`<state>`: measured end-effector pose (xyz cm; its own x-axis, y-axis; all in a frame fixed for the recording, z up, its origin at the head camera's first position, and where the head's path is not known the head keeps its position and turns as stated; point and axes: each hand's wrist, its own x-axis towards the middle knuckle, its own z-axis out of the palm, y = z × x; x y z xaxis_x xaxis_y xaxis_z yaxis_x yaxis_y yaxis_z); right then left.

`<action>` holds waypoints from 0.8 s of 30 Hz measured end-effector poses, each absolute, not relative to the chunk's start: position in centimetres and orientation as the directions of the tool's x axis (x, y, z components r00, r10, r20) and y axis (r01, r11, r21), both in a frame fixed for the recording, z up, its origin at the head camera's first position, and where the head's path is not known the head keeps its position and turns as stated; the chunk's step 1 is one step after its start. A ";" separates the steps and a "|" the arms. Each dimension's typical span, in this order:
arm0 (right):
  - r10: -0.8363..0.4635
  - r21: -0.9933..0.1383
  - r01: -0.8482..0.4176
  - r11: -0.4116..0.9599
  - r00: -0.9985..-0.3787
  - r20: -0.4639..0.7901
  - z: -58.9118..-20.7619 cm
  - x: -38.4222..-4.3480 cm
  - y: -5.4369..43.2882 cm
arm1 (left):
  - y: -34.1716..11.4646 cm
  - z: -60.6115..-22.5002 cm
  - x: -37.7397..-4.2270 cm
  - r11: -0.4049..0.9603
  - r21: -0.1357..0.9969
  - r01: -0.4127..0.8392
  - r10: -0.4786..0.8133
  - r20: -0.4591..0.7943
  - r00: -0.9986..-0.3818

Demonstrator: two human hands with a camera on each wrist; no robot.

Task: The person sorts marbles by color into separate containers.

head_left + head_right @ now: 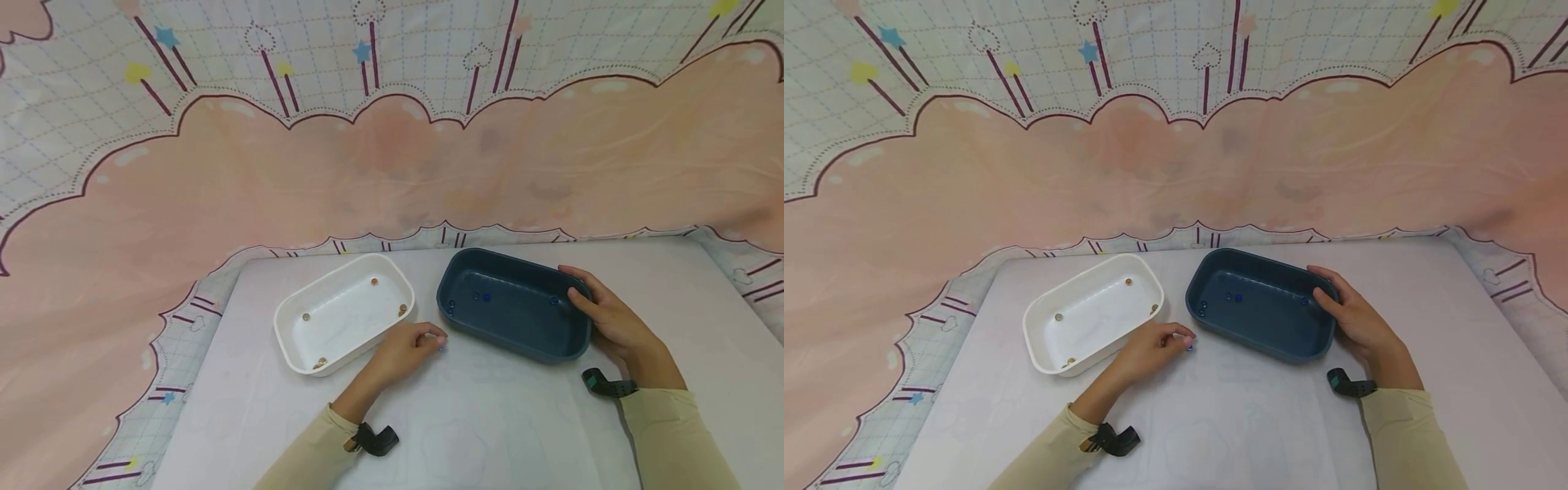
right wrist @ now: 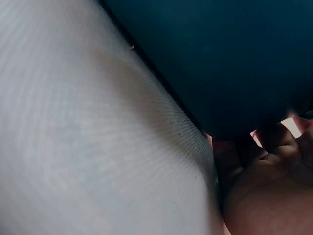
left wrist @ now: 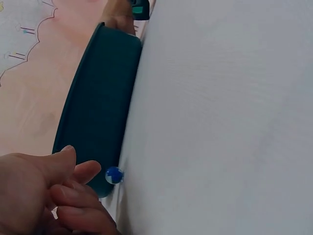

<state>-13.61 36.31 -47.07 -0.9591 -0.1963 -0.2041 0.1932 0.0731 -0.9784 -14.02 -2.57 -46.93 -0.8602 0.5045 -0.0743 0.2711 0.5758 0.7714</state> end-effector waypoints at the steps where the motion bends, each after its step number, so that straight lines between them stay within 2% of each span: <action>1: -0.197 -0.978 0.195 0.070 -0.959 -0.205 -47.1 -13.6 36.3 | -2.6 -47.0 -14.0 0.577 0.769 0.275 0.505 -0.072 -0.860; 24: -0.199 -0.981 0.183 0.066 -0.961 -0.192 -47.4 -13.6 36.4 | -2.3 -47.8 -13.7 0.607 0.760 0.232 0.448 -0.086 -0.890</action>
